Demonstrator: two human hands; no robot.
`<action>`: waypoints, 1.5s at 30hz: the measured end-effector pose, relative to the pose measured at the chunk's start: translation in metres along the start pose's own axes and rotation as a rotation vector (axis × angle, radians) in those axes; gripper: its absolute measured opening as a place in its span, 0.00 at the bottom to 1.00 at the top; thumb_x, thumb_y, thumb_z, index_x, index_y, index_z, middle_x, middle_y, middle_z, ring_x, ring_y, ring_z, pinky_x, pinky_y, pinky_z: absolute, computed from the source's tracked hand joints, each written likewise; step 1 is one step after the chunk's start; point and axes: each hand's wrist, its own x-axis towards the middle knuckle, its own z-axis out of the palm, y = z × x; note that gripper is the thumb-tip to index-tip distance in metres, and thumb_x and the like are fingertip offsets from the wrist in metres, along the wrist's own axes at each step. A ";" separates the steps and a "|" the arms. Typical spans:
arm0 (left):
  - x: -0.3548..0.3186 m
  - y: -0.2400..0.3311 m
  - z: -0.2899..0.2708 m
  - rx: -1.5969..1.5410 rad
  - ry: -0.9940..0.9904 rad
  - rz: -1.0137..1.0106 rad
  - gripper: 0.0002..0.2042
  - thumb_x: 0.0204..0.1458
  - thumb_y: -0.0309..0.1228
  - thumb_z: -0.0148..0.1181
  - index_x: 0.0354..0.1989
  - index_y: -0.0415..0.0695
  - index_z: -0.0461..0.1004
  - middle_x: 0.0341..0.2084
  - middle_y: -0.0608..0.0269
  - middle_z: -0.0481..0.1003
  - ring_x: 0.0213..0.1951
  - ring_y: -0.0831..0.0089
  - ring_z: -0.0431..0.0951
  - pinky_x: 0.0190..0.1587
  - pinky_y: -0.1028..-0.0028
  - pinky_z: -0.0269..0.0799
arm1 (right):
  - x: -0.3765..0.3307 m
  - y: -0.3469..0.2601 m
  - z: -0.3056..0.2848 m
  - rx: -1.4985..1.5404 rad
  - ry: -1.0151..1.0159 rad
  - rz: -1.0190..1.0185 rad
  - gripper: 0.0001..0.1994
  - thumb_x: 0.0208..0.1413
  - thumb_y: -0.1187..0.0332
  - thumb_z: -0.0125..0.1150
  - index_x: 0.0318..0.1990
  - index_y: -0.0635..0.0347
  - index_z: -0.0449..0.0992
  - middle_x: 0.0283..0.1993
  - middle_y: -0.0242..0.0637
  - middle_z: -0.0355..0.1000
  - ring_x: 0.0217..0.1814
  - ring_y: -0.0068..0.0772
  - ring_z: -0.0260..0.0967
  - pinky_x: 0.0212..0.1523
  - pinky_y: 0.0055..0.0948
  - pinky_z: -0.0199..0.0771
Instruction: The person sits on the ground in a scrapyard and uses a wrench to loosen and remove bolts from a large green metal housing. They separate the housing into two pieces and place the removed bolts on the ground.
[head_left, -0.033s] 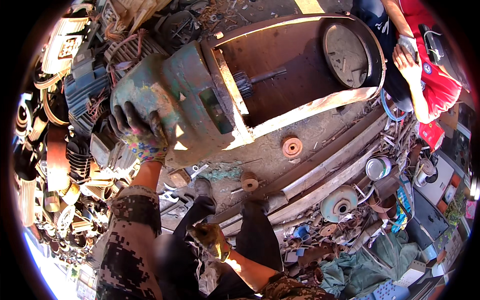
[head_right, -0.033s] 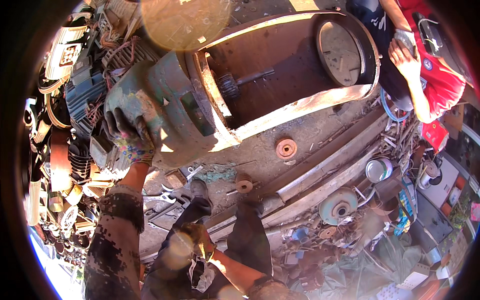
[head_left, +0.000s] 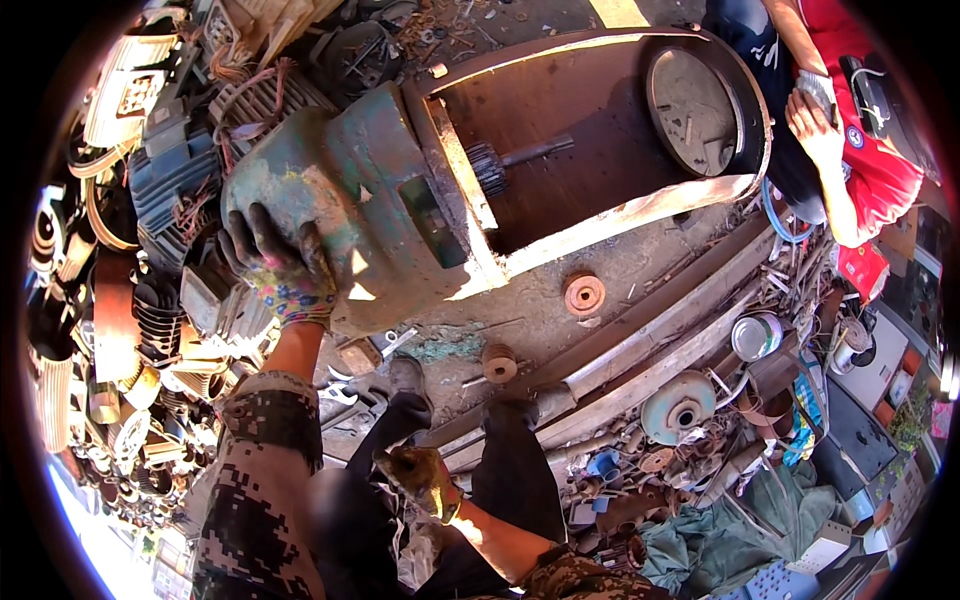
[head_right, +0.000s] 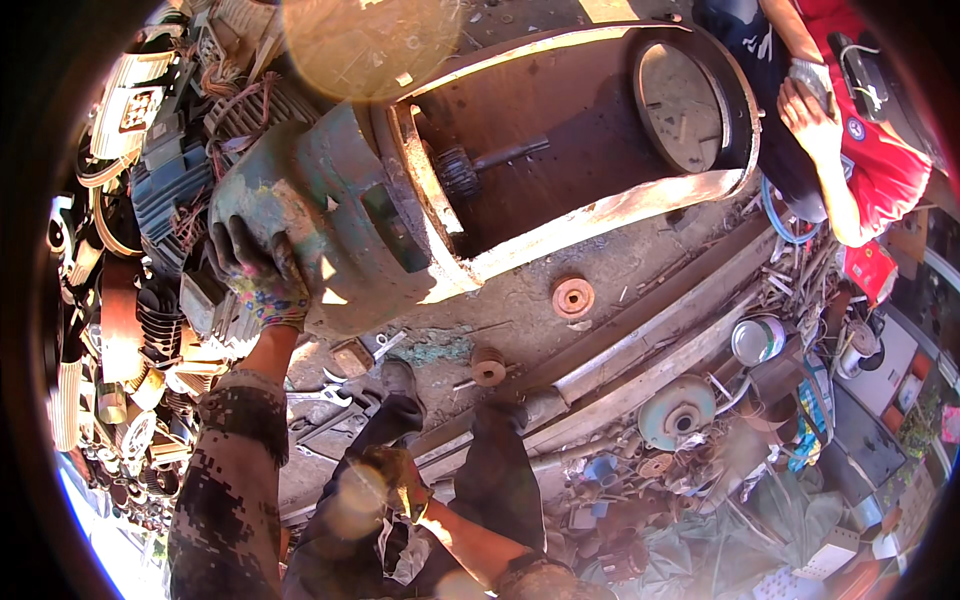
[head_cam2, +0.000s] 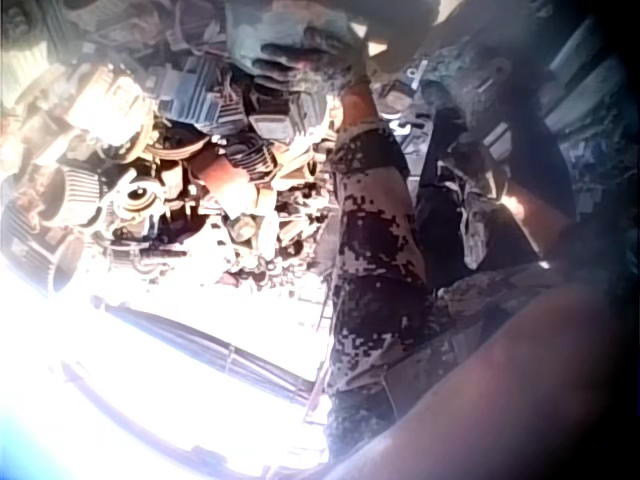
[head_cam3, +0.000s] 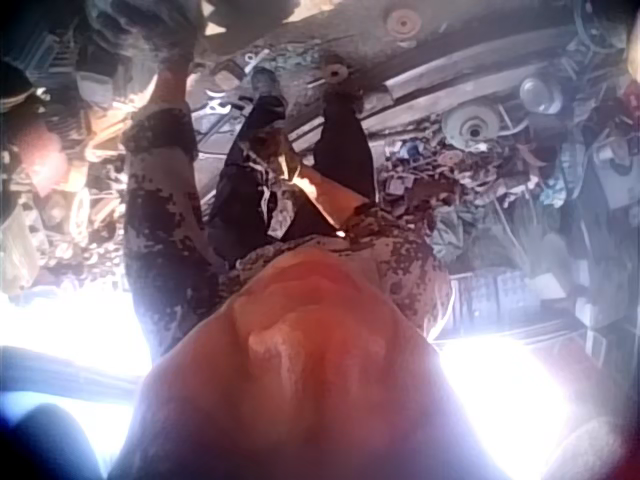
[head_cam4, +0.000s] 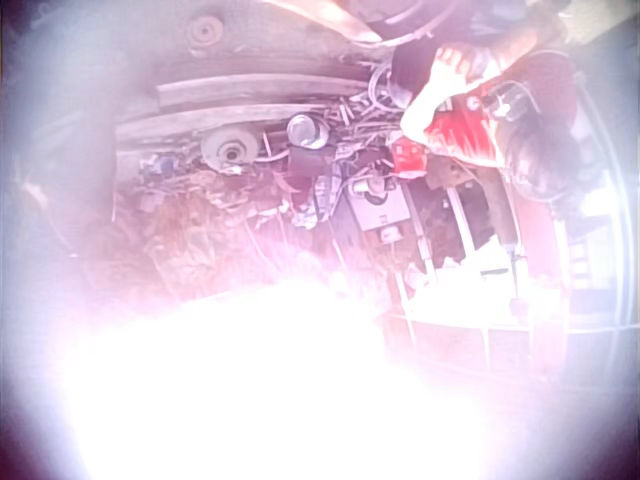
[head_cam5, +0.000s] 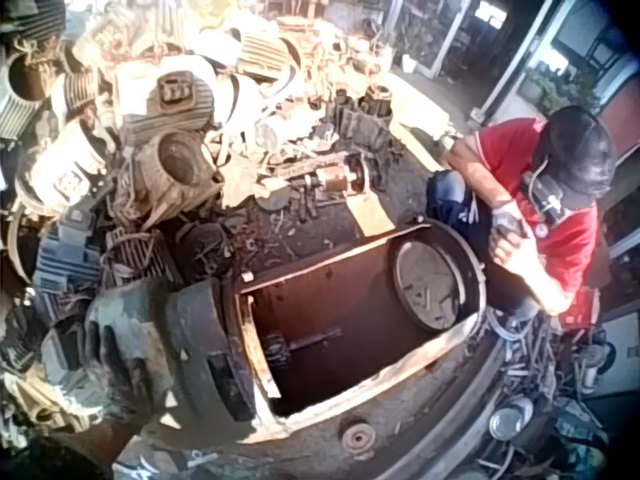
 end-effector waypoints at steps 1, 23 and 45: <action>0.000 0.001 0.000 0.003 -0.001 0.000 0.35 0.63 0.51 0.53 0.73 0.42 0.55 0.66 0.33 0.59 0.65 0.28 0.57 0.67 0.36 0.50 | 0.000 0.001 0.000 -0.011 -0.001 -0.008 0.26 0.65 0.55 0.62 0.20 0.64 0.66 0.16 0.43 0.59 0.18 0.28 0.57 0.24 0.40 0.57; -0.002 0.000 -0.001 -0.005 -0.015 -0.024 0.35 0.62 0.50 0.55 0.73 0.42 0.57 0.68 0.33 0.58 0.67 0.28 0.55 0.67 0.36 0.50 | 0.000 0.001 -0.003 -0.092 0.013 -0.019 0.27 0.64 0.52 0.61 0.21 0.65 0.65 0.16 0.47 0.57 0.19 0.33 0.53 0.24 0.43 0.56; -0.001 0.001 0.001 -0.016 0.016 -0.012 0.36 0.63 0.52 0.52 0.73 0.41 0.56 0.68 0.33 0.57 0.67 0.30 0.55 0.68 0.37 0.47 | -0.001 0.004 0.002 -0.060 0.012 0.048 0.26 0.65 0.53 0.62 0.20 0.63 0.66 0.16 0.41 0.57 0.20 0.24 0.52 0.24 0.40 0.55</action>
